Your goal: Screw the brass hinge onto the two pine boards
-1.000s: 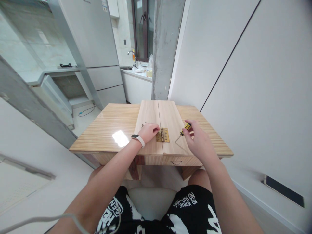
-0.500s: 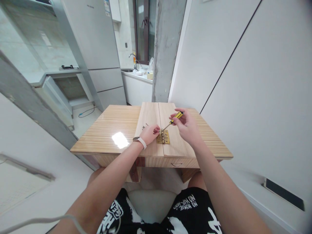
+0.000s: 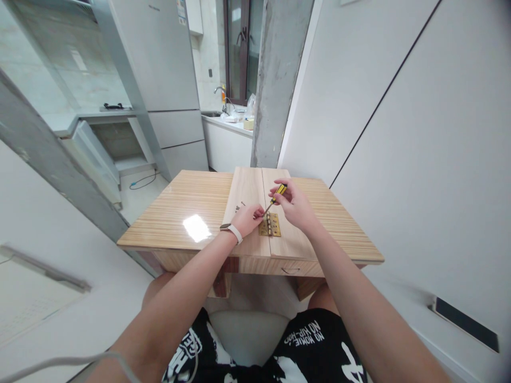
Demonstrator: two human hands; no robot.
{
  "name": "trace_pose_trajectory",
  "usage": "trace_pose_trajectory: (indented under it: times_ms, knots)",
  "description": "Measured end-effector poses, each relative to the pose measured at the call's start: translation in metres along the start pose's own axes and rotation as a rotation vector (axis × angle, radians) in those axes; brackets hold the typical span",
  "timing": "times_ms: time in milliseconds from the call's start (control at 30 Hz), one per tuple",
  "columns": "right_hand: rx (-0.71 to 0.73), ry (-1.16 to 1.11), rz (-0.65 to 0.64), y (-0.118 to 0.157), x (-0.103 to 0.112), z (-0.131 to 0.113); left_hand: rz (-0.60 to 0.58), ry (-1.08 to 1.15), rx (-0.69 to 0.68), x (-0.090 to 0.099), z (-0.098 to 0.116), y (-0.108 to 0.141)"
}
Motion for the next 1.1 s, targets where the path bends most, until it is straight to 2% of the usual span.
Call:
trace_pose_trajectory:
  times_ms: [133, 267, 500, 633, 700, 867, 967, 1100]
  knots:
    - [-0.006, 0.051, -0.201, -0.011, -0.007, -0.011, 0.001, -0.005, 0.004, -0.001, -0.001, -0.001]
    - [0.017, 0.243, -0.286, -0.027, -0.01, -0.022, 0.001, -0.006, 0.027, -0.001, 0.0, -0.002]
    - [0.018, 0.507, -0.19, -0.042, -0.009, -0.027, -0.026, 0.067, 0.028, 0.0, -0.004, -0.003]
    - [0.033, 0.617, -0.118, -0.041, -0.005, -0.031, -0.021, 0.162, 0.062, 0.012, -0.003, -0.004]
    - [0.037, 0.653, -0.101, -0.04, -0.005, -0.033, 0.019, 0.189, 0.063, 0.023, 0.006, -0.005]
    - [0.048, 0.739, -0.063, -0.039, -0.01, -0.039, 0.208, 0.246, 0.023, 0.049, 0.041, -0.011]
    - [0.049, 0.803, -0.03, -0.039, -0.013, -0.041, 0.265, 0.224, 0.0, 0.054, 0.053, -0.014]
    - [0.005, 0.829, -0.026, -0.038, -0.012, -0.042, 0.264, 0.2, -0.014, 0.053, 0.054, -0.016]
Point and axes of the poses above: each hand's wrist, its own y-axis away from the middle knuckle, its own x-axis out of the back of the hand, z = x × y, the point moved 7 cm from there along -y, towards the middle knuckle, and after that the axes turned 4 degrees about -y, right-handed, at the moved point
